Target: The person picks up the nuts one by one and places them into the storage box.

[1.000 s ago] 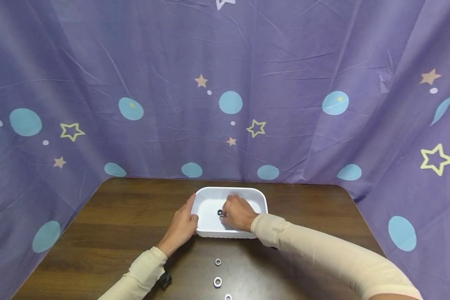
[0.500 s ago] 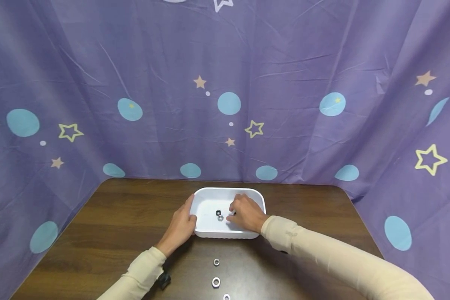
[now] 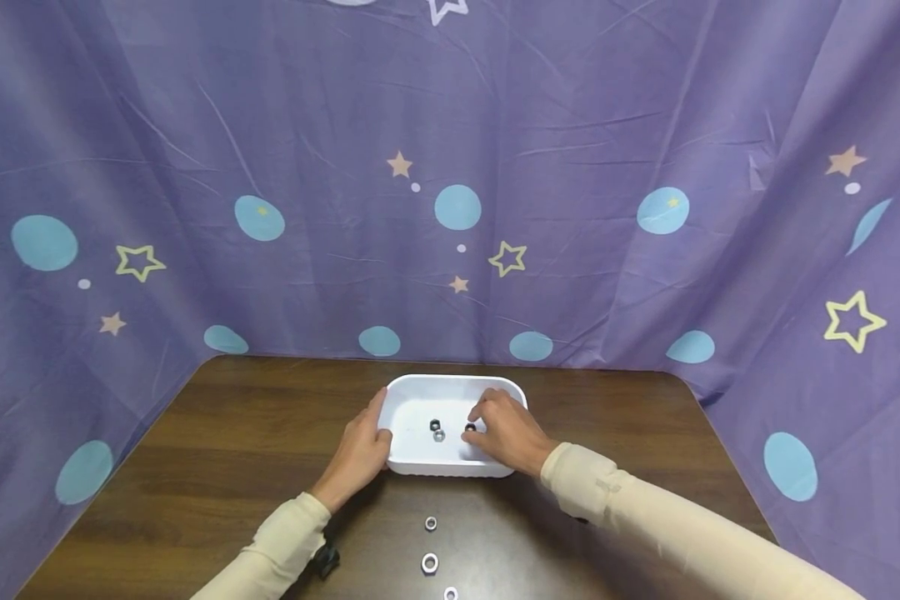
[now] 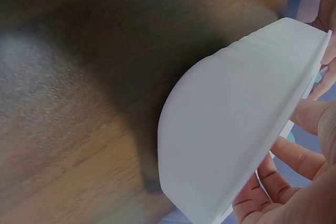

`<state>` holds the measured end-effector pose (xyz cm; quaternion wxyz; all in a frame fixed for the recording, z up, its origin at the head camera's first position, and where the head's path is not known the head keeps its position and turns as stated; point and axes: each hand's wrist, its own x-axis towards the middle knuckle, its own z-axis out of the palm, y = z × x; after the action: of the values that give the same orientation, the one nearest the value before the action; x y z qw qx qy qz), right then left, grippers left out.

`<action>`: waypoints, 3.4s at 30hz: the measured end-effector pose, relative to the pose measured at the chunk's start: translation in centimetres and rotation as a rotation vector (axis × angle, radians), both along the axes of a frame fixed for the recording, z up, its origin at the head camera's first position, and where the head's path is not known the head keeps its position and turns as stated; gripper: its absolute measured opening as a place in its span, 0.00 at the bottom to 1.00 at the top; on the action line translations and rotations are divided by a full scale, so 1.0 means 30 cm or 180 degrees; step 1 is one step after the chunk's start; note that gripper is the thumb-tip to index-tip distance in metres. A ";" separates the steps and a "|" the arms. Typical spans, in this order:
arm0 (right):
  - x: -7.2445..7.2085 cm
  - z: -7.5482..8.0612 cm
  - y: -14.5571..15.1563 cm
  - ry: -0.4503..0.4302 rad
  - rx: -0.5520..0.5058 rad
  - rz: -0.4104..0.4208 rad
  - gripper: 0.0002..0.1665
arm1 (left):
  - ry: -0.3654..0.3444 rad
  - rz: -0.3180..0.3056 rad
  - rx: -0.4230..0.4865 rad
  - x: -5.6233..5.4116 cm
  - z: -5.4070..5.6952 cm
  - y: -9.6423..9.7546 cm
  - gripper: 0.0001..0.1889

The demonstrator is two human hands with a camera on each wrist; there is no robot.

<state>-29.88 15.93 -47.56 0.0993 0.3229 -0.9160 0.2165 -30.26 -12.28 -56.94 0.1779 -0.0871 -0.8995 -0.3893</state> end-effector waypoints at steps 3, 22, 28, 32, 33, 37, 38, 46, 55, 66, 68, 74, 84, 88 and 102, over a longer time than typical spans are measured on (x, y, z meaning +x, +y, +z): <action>0.013 0.001 0.014 -0.0021 -0.0029 -0.0058 0.11 | -0.0044 -0.0055 0.0080 0.022 0.042 0.009 0.39; 0.066 0.032 0.070 0.0023 -0.0309 -0.0347 0.15 | -0.0046 -0.0044 0.0168 0.059 0.093 0.019 0.39; 0.086 0.031 0.084 0.0055 -0.0483 -0.0491 0.14 | -0.0007 -0.0010 0.0096 0.019 0.027 0.007 0.39; 0.099 0.024 0.095 0.0015 -0.0516 -0.0601 0.15 | 0.0000 0.0039 0.0029 -0.002 -0.007 0.005 0.39; 0.101 0.022 0.098 0.0010 -0.0515 -0.0622 0.15 | -0.0007 0.0032 0.0037 -0.004 -0.009 0.004 0.40; 0.107 0.016 0.104 -0.0017 -0.0555 -0.0708 0.16 | 0.0006 0.0025 0.0090 -0.002 -0.004 0.004 0.39; 0.108 0.015 0.106 -0.0025 -0.0584 -0.0727 0.16 | 0.0018 0.0026 0.0100 -0.001 -0.004 0.004 0.39; 0.113 0.008 0.127 -0.0014 -0.0833 -0.0900 0.15 | -0.0140 -0.0009 0.0079 0.012 0.018 0.004 0.40; 0.131 -0.018 0.143 -0.0111 -0.1076 -0.1121 0.18 | -0.0035 0.0024 0.0076 -0.019 -0.031 -0.004 0.40; 0.152 -0.067 0.149 -0.0081 -0.1115 -0.1241 0.22 | -0.0038 -0.0019 0.0122 0.007 0.006 0.000 0.40; 0.152 -0.073 0.150 -0.0072 -0.1115 -0.1228 0.23 | -0.0012 -0.0023 0.0101 0.013 0.014 -0.001 0.40; 0.149 -0.086 0.156 -0.0162 -0.1118 -0.1258 0.27 | 0.0022 -0.0031 0.0093 0.014 0.015 0.000 0.39; 0.148 -0.099 0.158 -0.0394 -0.1017 -0.1318 0.34 | 0.0016 0.0036 0.0060 -0.007 -0.014 0.003 0.39; 0.149 -0.104 0.154 -0.0421 -0.0945 -0.1338 0.36 | 0.0037 0.0035 0.0011 -0.006 -0.011 -0.004 0.38; 0.144 -0.115 0.146 -0.0456 -0.0855 -0.1389 0.38 | -0.0230 -0.0037 0.0010 0.120 0.205 -0.012 0.27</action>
<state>-25.57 20.32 -51.00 0.1205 0.0857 -0.9317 0.3319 -26.64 -12.66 -50.79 0.1432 -0.0779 -0.9043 -0.3946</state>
